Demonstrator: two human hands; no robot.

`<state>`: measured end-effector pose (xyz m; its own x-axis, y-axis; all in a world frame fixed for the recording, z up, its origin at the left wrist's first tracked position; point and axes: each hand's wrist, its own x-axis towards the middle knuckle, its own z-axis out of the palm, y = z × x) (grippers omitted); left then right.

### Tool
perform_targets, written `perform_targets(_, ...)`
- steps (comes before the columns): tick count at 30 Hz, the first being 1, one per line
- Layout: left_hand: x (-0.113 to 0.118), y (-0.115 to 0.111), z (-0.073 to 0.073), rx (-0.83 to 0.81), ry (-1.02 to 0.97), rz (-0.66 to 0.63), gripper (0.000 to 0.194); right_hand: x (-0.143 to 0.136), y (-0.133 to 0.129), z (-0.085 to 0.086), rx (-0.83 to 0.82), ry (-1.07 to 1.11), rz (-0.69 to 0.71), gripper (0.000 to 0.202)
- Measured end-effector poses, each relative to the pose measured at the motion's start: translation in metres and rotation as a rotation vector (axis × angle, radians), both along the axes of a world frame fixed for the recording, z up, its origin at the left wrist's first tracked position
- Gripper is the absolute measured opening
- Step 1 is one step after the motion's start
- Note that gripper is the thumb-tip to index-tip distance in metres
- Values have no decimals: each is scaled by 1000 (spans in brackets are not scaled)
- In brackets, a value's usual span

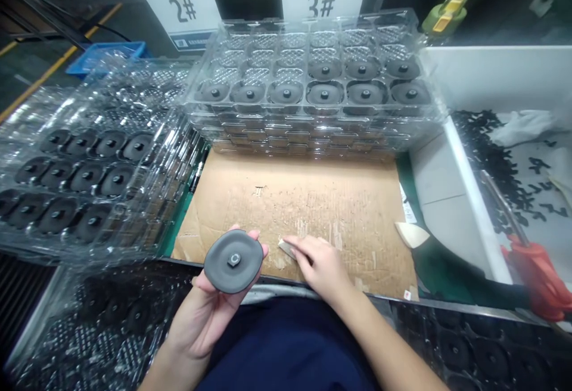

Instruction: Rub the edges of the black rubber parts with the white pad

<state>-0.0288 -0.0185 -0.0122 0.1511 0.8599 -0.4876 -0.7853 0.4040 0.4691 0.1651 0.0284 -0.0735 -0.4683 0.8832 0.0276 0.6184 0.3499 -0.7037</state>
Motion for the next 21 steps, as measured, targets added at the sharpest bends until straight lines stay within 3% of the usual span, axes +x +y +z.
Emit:
perform_targets(2, 1, 0, 0, 0, 4, -7, 55, -1, -1, 10, -4, -5, -35, 27)
perform_targets(6, 9, -1, -1, 19, 26, 19, 51, -19, -2, 68, 66, 189, -235, 30)
perform_targets(7, 11, -1, -1, 17, 37, 41, 48, -26, -4, 83, 101, 266, -220, 31)
perform_targets(10, 12, -4, -2, 5, 73, 81, 37, -47, -11, 112, 126, 349, 33, 32)
perform_targets(13, 12, -6, -3, 25, 135, 126, 38, -59, -9, 117, -19, 286, 202, 27)
perform_targets(15, 13, -6, -4, 36, 172, 158, 37, -64, -3, 113, 2, 263, 135, 26)
perform_targets(17, 15, -5, -3, 35, 171, 168, 30, -66, 0, 110, 133, 281, 38, 29)
perform_targets(19, 16, -4, 0, 63, 158, 171, 36, -63, -2, 109, 175, 331, 76, 30)
perform_targets(21, 14, -3, 3, 83, 161, 164, 44, -54, -6, 112, 70, 320, 182, 27)
